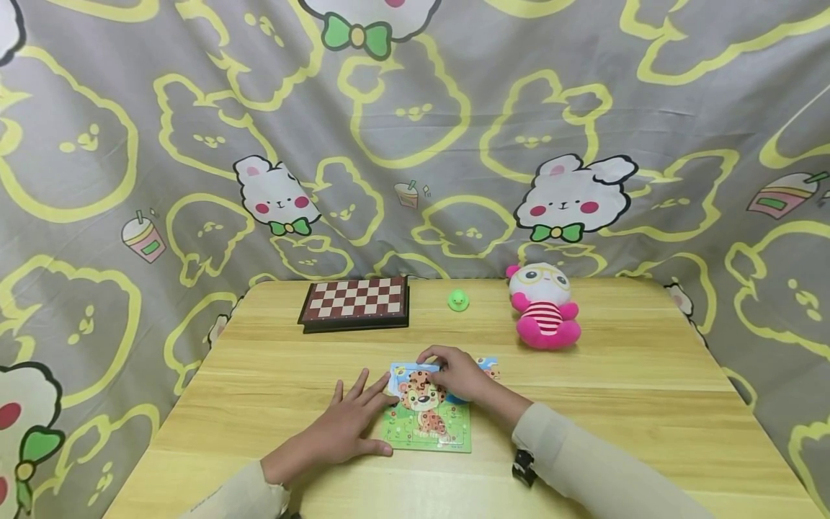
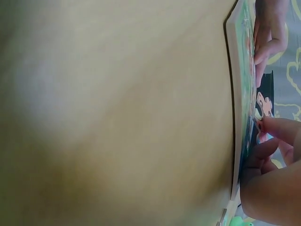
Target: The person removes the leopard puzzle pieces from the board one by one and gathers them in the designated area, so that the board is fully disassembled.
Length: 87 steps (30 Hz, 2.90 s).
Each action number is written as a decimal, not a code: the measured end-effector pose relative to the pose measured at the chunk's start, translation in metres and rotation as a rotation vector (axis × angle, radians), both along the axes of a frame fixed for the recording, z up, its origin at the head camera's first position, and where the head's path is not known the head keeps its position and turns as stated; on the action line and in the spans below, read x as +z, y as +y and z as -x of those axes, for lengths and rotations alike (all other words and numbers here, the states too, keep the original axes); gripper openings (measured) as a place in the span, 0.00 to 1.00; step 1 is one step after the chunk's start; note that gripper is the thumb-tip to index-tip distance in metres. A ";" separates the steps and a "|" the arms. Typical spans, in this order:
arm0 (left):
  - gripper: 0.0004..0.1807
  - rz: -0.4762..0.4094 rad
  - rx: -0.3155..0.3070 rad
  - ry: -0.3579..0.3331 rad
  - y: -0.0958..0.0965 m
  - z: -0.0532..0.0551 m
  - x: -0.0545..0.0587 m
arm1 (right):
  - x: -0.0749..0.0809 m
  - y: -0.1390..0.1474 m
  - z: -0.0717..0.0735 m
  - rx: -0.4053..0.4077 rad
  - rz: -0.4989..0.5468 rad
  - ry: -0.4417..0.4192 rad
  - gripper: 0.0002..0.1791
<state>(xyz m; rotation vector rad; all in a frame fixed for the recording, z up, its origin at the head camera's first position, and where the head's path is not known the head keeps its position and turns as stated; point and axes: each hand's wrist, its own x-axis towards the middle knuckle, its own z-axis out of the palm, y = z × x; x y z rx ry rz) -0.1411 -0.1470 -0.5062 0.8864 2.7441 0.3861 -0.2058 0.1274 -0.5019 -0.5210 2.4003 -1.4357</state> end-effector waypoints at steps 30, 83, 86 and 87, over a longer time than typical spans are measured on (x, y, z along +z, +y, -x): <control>0.44 -0.025 -0.012 0.005 -0.001 -0.001 0.000 | 0.010 0.033 -0.010 -0.064 0.022 0.015 0.14; 0.45 -0.016 -0.002 -0.010 -0.001 -0.001 0.002 | 0.002 0.142 -0.030 -0.296 -0.163 0.181 0.14; 0.45 -0.015 -0.003 -0.011 -0.001 -0.002 0.002 | 0.000 0.142 -0.032 -0.303 -0.189 0.215 0.14; 0.45 -0.015 -0.003 -0.011 -0.001 -0.002 0.002 | -0.001 0.142 -0.032 -0.307 -0.201 0.230 0.14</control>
